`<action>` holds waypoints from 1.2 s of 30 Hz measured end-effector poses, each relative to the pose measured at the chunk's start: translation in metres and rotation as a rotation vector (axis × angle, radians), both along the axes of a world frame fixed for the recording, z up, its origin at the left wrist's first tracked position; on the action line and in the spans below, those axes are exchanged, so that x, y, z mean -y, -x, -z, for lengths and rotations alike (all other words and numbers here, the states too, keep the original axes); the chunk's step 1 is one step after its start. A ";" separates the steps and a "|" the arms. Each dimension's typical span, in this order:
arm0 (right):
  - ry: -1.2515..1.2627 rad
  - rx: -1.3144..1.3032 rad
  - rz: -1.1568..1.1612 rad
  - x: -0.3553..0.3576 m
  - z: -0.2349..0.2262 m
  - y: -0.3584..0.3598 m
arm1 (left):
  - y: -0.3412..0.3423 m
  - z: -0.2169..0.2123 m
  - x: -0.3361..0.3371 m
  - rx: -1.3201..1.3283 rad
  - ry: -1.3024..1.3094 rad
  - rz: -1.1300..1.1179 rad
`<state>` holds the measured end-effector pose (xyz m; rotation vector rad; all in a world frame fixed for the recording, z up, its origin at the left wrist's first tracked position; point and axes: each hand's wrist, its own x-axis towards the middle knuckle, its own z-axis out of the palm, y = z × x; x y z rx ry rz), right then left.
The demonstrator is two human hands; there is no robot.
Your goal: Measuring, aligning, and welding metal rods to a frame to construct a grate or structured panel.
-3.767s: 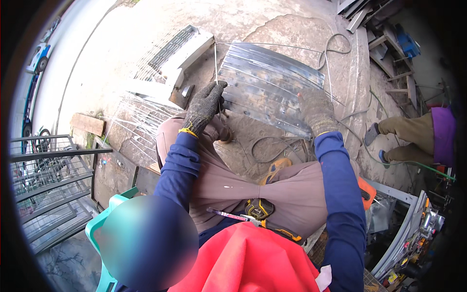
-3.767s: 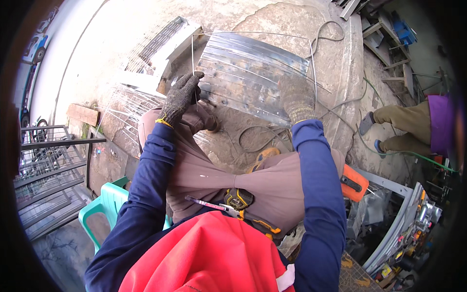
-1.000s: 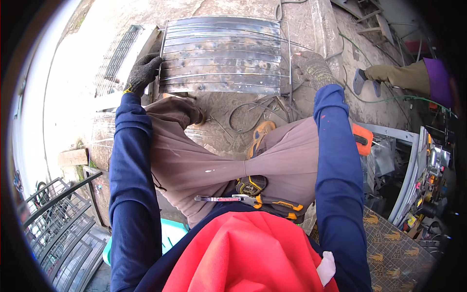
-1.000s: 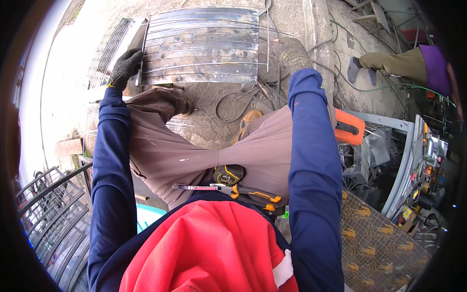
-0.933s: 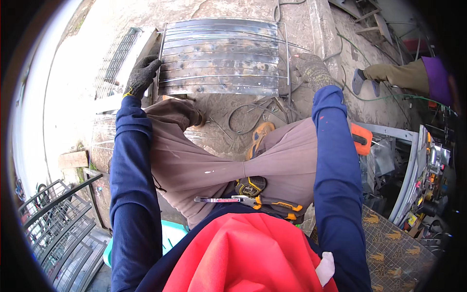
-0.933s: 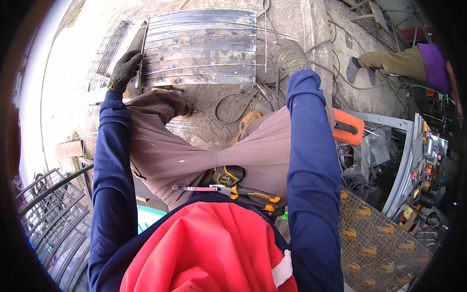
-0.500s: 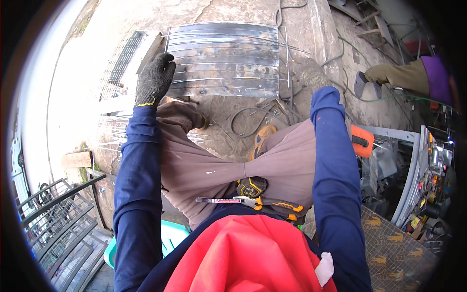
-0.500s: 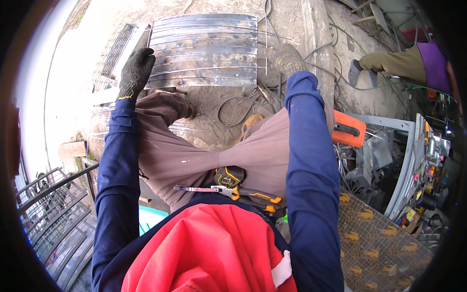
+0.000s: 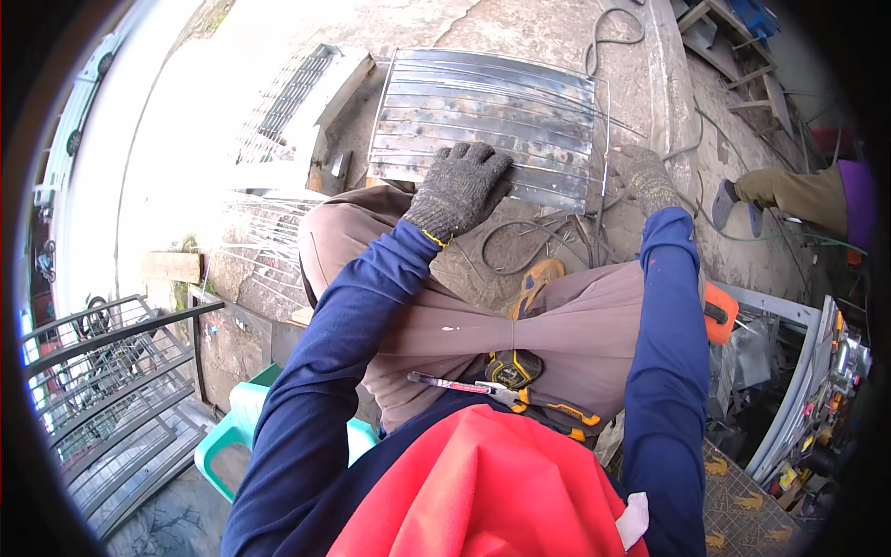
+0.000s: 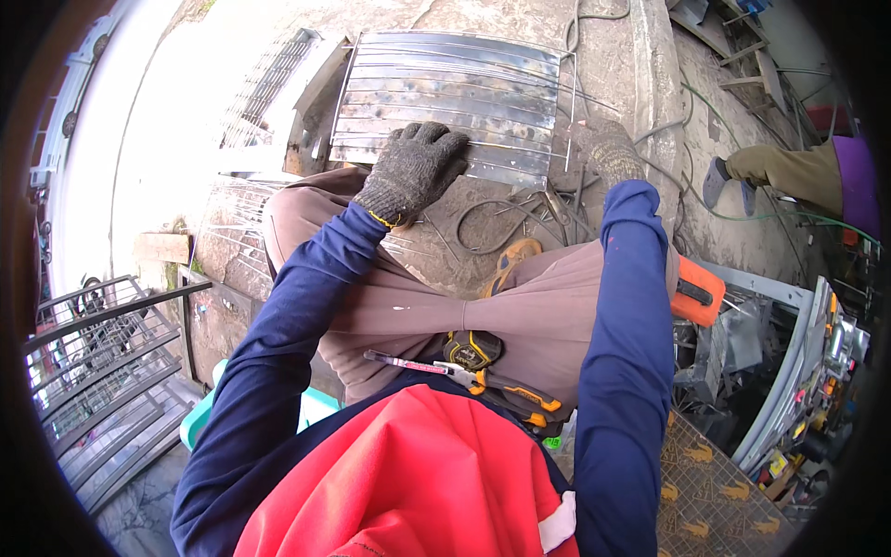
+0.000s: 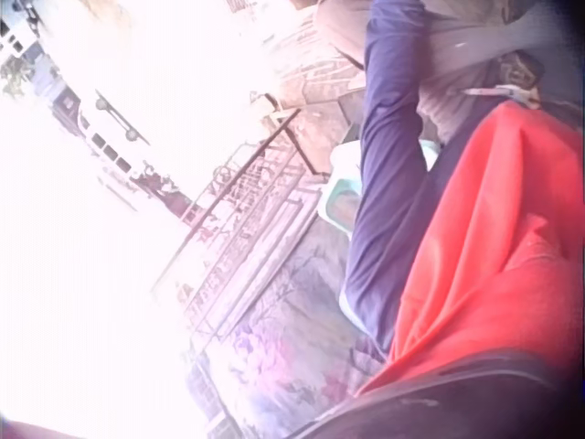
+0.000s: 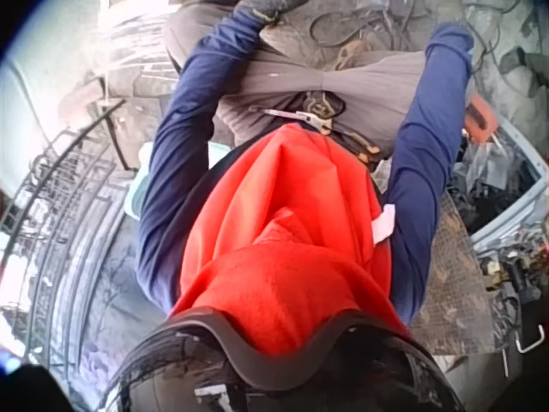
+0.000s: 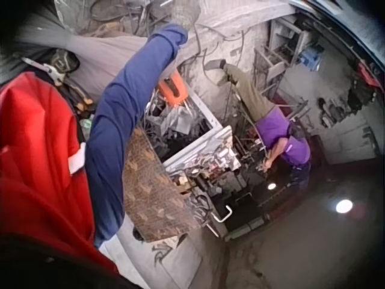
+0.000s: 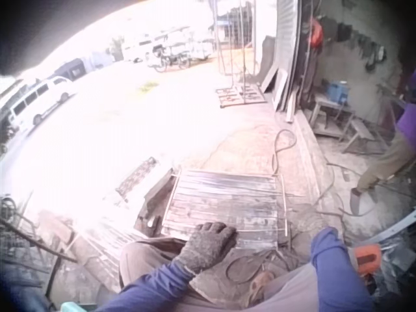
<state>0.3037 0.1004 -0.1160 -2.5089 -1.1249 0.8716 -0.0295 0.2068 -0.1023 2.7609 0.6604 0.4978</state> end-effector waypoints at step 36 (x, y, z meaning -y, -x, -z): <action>0.079 -0.181 0.132 0.000 -0.012 0.021 | -0.003 -0.004 0.005 -0.093 0.026 -0.172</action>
